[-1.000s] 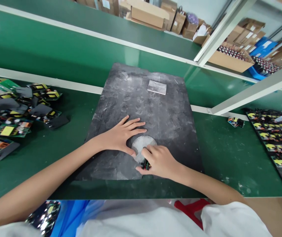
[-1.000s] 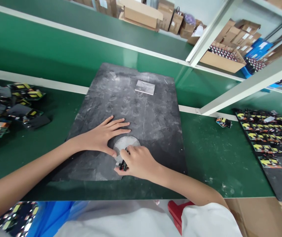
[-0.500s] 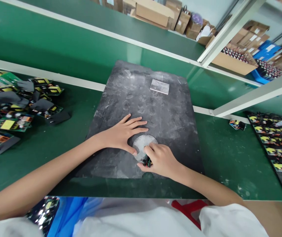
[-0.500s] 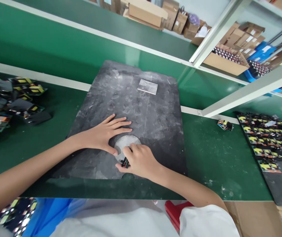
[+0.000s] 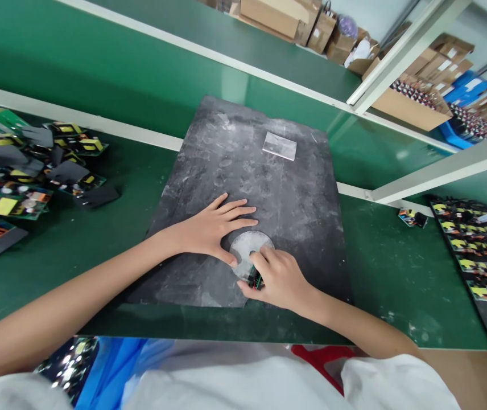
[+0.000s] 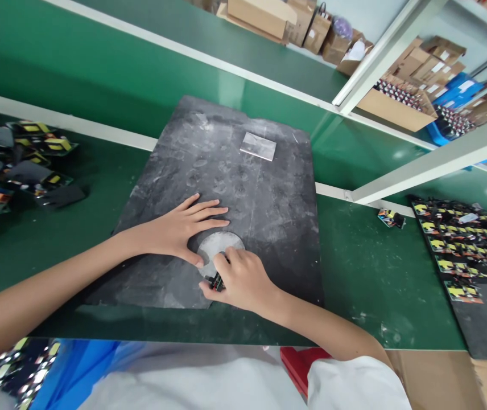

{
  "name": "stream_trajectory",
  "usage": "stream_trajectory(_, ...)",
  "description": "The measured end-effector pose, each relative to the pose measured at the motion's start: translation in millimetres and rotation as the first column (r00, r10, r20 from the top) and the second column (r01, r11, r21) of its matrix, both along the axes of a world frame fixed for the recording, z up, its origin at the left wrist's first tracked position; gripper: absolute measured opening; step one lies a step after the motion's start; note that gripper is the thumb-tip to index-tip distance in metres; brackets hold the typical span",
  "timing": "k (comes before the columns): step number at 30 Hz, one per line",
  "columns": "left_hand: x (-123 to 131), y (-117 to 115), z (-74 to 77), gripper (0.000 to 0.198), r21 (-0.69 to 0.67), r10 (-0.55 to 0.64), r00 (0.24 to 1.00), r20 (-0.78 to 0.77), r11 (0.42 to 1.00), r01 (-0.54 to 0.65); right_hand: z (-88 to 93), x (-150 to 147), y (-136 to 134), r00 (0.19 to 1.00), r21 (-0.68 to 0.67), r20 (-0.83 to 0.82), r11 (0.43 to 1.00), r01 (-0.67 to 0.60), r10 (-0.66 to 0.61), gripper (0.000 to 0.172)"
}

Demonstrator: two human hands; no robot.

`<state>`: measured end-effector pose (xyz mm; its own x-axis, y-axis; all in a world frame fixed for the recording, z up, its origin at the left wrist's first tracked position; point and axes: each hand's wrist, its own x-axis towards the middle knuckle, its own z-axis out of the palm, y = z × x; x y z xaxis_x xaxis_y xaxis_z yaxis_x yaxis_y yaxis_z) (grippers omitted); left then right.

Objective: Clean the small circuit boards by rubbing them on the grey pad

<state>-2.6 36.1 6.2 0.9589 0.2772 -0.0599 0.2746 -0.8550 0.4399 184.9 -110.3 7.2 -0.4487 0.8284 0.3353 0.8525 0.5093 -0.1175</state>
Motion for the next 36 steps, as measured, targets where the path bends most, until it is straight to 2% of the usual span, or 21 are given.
stream_trajectory(14,-0.4,-0.3,-2.8,0.09,0.012,0.005,1.0,-0.005,1.0,-0.005,-2.9,3.5,1.0,0.998,-0.044,-0.031,0.998,-0.051,0.049,0.032)
stream_trajectory(21,-1.0,-0.5,-3.1,0.089,0.014,0.004,1.0,0.006,1.0,-0.004,-5.0,4.0,3.0,0.994,-0.001,-0.09,0.998,-0.064,0.063,0.03)
stream_trajectory(36,-1.4,-1.0,-3.9,0.091,0.059,-0.011,1.0,0.009,0.998,0.01,-7.9,5.4,3.9,0.99,0.03,-0.113,0.996,-0.087,0.09,0.028)
